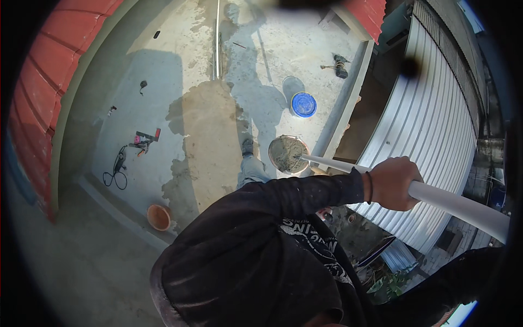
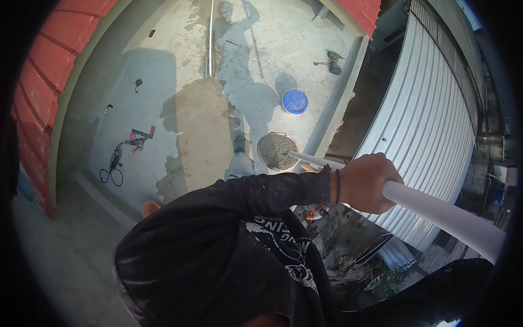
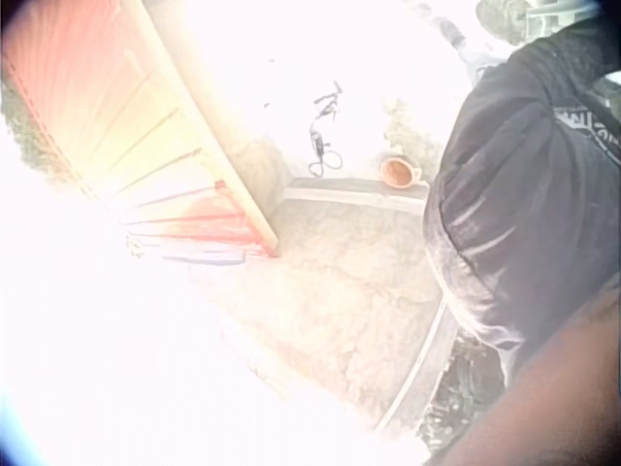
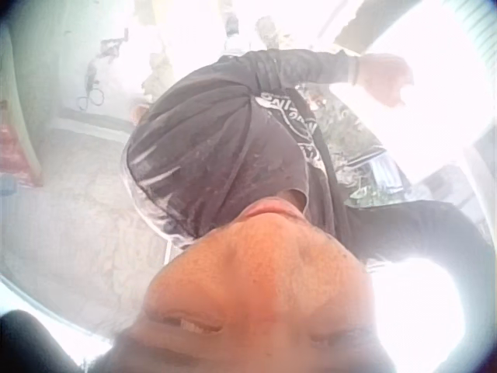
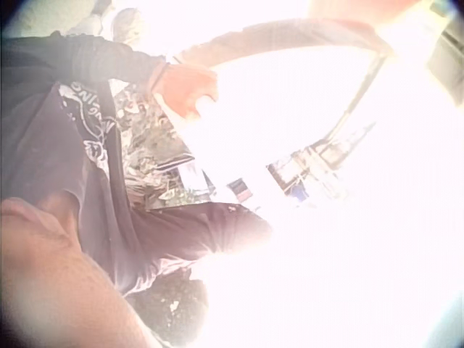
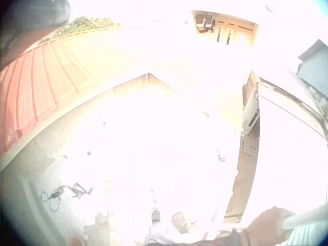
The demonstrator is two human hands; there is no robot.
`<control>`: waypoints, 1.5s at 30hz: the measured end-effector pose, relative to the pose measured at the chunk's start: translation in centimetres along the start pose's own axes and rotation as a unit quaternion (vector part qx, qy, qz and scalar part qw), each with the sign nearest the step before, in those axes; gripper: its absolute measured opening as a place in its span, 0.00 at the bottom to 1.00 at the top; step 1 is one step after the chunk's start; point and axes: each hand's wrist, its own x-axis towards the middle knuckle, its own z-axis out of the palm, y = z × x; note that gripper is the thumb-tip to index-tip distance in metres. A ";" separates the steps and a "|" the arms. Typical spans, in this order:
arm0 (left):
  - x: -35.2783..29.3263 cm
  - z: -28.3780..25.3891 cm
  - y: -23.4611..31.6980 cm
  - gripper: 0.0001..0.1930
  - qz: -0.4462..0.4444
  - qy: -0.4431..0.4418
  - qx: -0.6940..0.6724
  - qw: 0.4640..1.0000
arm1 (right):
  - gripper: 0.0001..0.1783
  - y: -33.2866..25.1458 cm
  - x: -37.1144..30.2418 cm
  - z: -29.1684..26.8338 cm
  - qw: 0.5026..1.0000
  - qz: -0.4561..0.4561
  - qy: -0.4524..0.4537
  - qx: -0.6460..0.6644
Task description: The person applies mortar using a trowel over several white pipes laid on a concrete surface, spreading and smoothing the mixture to secure and embed the pipes.
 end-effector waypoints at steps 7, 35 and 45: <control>2.3 -16.1 -7.0 0.05 0.002 0.103 0.099 0.990 | 0.19 8.6 9.7 5.1 0.995 0.000 -0.082 0.055; 12.4 -49.0 -30.5 0.24 -0.114 0.330 0.296 0.889 | 0.21 37.7 36.2 8.8 0.944 0.031 -0.289 0.156; 14.1 -55.8 -32.7 0.24 -0.131 0.349 0.286 0.883 | 0.18 46.2 45.7 13.5 0.927 0.030 -0.353 0.121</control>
